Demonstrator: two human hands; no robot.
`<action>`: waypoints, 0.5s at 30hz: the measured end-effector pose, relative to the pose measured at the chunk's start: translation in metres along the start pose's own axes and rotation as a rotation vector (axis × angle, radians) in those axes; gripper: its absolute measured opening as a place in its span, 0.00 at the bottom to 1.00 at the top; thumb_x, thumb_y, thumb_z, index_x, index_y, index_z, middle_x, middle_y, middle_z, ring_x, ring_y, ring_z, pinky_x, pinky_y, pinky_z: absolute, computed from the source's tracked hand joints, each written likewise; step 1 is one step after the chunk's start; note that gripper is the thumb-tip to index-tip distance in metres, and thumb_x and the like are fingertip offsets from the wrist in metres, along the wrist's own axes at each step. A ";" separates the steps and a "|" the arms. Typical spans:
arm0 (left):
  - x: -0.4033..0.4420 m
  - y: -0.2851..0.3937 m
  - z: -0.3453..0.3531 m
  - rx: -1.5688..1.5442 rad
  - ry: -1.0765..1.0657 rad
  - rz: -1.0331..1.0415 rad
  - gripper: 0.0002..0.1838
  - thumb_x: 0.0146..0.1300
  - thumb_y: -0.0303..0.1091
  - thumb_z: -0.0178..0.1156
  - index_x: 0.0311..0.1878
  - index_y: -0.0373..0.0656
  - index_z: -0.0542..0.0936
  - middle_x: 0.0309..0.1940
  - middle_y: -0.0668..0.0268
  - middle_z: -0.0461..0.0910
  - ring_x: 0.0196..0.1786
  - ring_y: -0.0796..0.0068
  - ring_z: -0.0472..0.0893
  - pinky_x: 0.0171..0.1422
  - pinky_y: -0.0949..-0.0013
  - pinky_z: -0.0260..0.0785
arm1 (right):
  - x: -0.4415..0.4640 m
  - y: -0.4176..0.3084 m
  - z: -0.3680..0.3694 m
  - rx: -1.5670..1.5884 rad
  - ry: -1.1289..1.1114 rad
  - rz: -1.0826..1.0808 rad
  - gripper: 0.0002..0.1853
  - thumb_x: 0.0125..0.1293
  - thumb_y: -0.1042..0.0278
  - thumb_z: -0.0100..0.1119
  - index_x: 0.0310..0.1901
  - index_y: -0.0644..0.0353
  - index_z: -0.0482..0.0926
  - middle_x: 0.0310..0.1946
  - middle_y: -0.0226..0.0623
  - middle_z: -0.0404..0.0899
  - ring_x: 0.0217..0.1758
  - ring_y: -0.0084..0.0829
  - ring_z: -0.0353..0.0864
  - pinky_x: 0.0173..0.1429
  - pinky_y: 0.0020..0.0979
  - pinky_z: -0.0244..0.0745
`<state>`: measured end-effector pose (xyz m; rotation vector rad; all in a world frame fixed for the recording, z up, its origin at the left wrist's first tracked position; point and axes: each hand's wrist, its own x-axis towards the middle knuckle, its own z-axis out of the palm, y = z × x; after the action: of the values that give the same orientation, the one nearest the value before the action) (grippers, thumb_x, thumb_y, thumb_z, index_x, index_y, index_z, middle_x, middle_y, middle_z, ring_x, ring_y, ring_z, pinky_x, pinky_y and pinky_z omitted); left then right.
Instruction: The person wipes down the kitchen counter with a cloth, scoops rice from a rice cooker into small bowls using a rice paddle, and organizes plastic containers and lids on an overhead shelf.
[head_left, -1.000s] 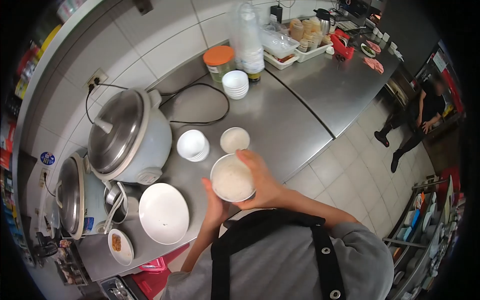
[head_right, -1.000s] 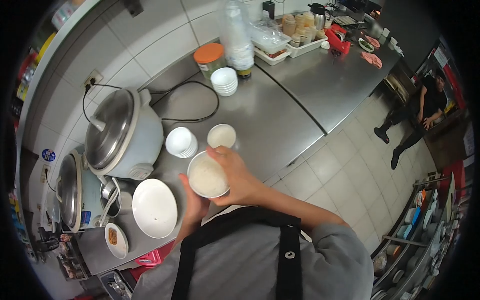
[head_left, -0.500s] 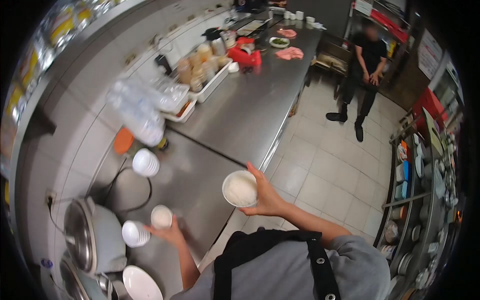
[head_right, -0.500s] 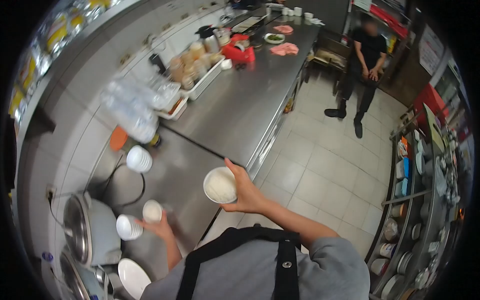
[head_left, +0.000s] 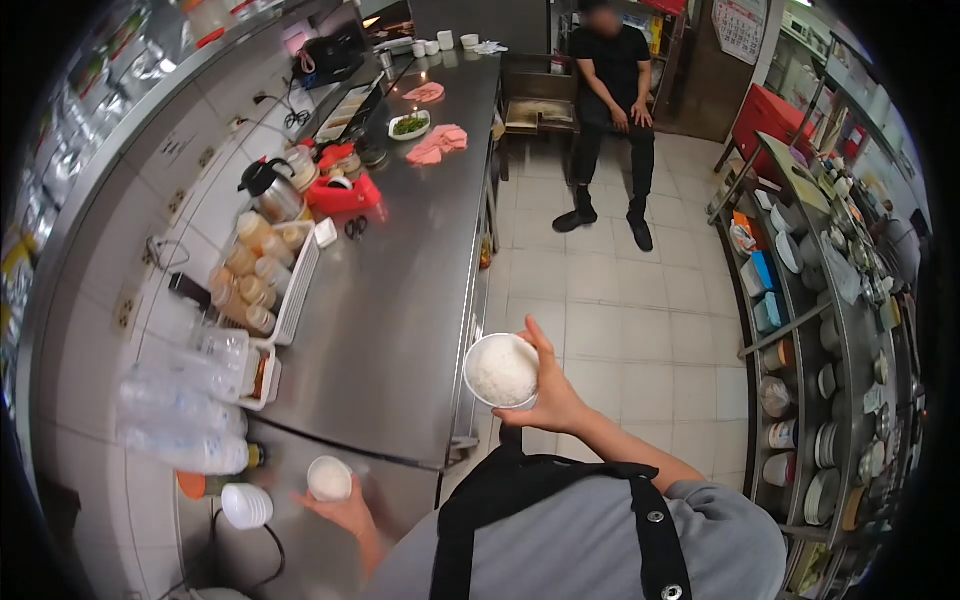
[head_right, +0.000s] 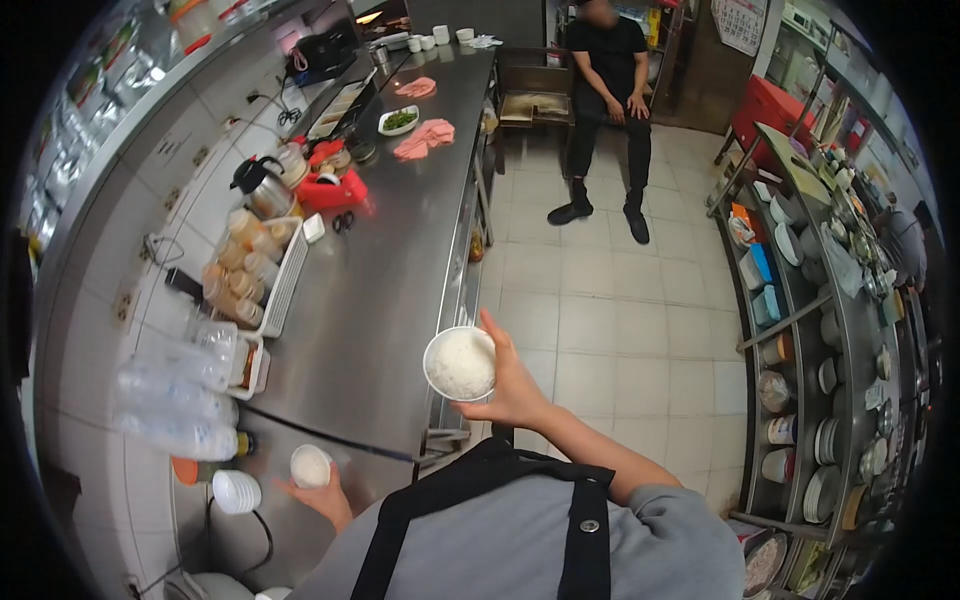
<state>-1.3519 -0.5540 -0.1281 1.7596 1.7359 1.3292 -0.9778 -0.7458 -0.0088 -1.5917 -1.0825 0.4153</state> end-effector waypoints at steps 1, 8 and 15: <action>0.007 0.016 0.027 0.003 -0.025 0.026 0.72 0.38 0.28 0.81 0.81 0.41 0.39 0.64 0.50 0.65 0.67 0.47 0.69 0.74 0.49 0.60 | 0.017 0.006 -0.010 -0.022 0.030 -0.026 0.71 0.44 0.63 0.81 0.80 0.54 0.33 0.67 0.48 0.59 0.73 0.46 0.63 0.75 0.43 0.61; 0.032 0.134 0.208 -0.077 -0.257 0.072 0.73 0.37 0.28 0.82 0.81 0.41 0.38 0.69 0.50 0.62 0.71 0.46 0.64 0.77 0.48 0.55 | 0.129 0.061 -0.078 -0.136 0.141 -0.078 0.72 0.43 0.63 0.81 0.80 0.55 0.31 0.65 0.47 0.60 0.70 0.45 0.65 0.73 0.44 0.63; 0.022 0.235 0.363 -0.076 -0.347 0.146 0.73 0.38 0.32 0.82 0.81 0.44 0.39 0.69 0.49 0.62 0.72 0.46 0.62 0.77 0.47 0.53 | 0.221 0.148 -0.158 -0.103 0.236 -0.052 0.73 0.42 0.64 0.81 0.80 0.55 0.30 0.65 0.48 0.60 0.68 0.44 0.68 0.72 0.43 0.65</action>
<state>-0.9320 -0.4491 -0.1218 1.9666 1.3754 1.0497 -0.6828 -0.6546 -0.0317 -1.6530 -0.9738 0.1334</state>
